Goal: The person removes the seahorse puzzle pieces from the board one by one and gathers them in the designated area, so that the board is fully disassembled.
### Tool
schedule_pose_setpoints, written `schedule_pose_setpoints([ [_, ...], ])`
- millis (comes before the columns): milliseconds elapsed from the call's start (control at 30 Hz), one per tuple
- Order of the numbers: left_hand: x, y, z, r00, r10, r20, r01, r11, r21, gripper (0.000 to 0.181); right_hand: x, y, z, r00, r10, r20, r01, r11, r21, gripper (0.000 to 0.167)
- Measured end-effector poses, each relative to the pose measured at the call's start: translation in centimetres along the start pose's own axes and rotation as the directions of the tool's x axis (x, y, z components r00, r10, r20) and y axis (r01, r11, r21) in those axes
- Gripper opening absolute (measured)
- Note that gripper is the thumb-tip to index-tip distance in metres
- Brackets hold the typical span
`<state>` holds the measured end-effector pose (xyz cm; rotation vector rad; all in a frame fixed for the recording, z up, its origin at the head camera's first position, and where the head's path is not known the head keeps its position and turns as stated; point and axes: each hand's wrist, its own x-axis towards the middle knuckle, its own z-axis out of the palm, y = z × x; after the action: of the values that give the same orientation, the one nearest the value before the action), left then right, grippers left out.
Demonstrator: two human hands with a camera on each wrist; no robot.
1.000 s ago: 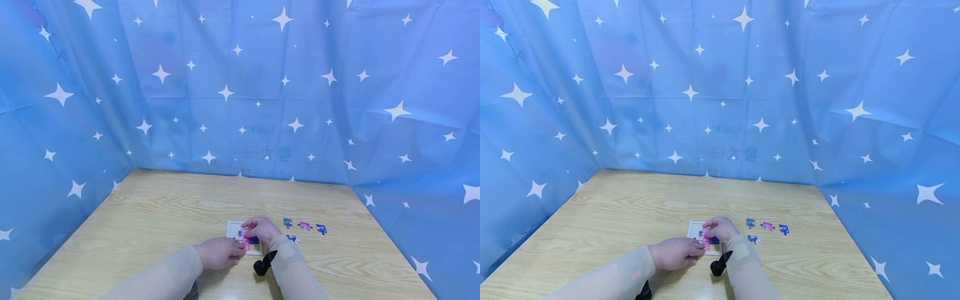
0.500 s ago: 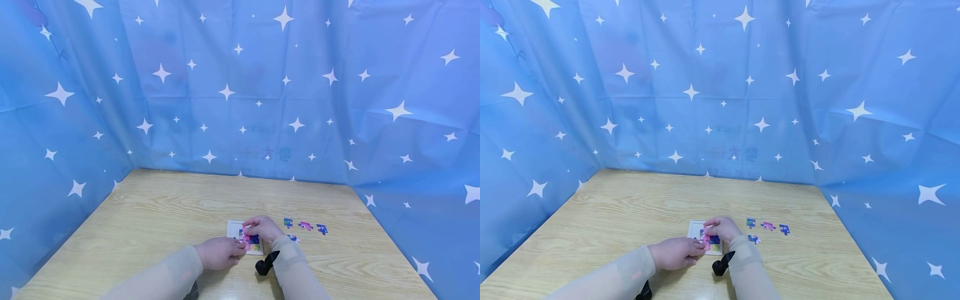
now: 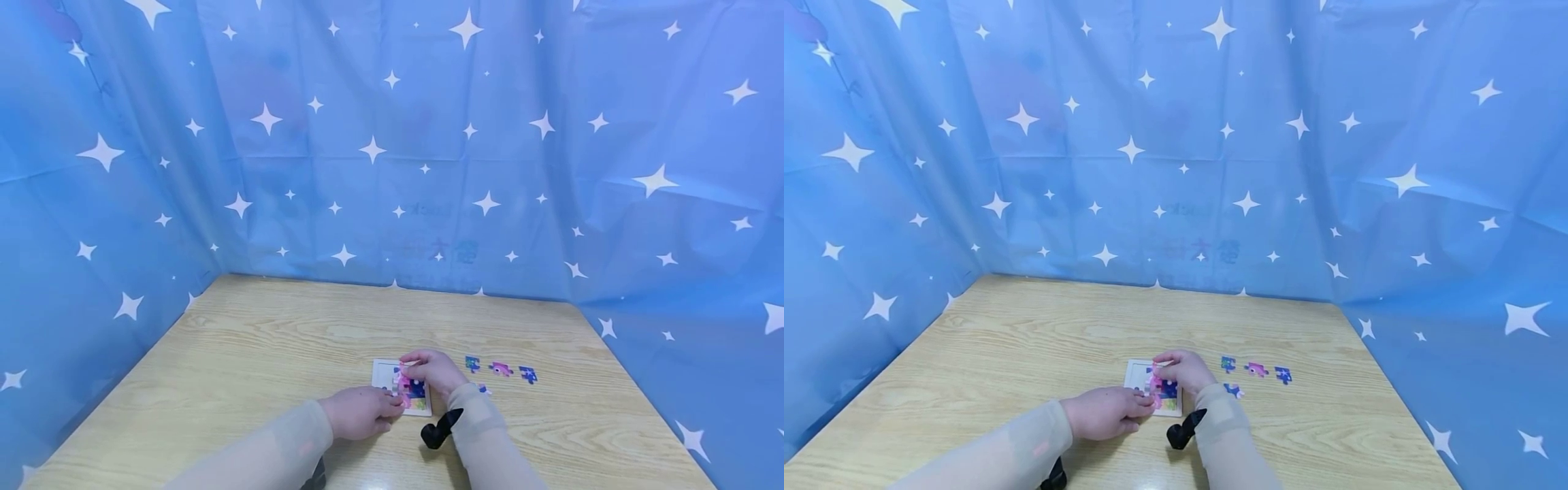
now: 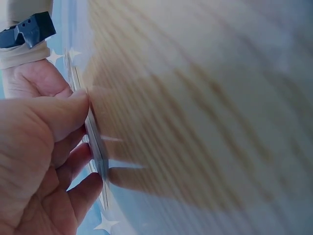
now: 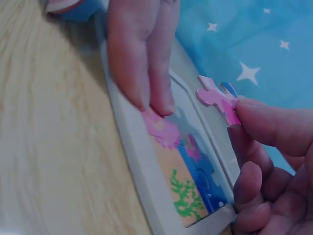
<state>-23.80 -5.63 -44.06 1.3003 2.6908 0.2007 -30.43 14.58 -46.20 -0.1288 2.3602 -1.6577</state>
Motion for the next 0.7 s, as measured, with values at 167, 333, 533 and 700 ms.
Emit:
schedule_pose_setpoints([
  [167,0.0,0.0,0.0,1.0,0.004,0.002,-0.004,1.0,0.012,0.04,-0.3,-0.1,-0.9,1.0,-0.007,-0.029,0.006,1.0,-0.024,0.029],
  [333,0.0,0.1,-0.1,1.0,0.011,0.003,-0.011,0.999,0.033,0.04,-1.2,-0.1,-2.6,0.998,-0.001,-0.07,-0.003,0.998,-0.063,0.028],
  [533,0.0,0.2,0.0,1.0,-0.012,0.001,0.012,0.999,0.03,0.04,-2.2,0.5,-5.3,0.995,0.006,-0.098,-0.014,0.996,-0.084,0.029],
  [700,-0.1,0.2,0.0,1.0,-0.031,0.002,0.031,0.999,0.028,0.04,-2.9,1.7,-7.9,0.994,0.034,-0.104,-0.042,0.996,-0.077,0.032],
])
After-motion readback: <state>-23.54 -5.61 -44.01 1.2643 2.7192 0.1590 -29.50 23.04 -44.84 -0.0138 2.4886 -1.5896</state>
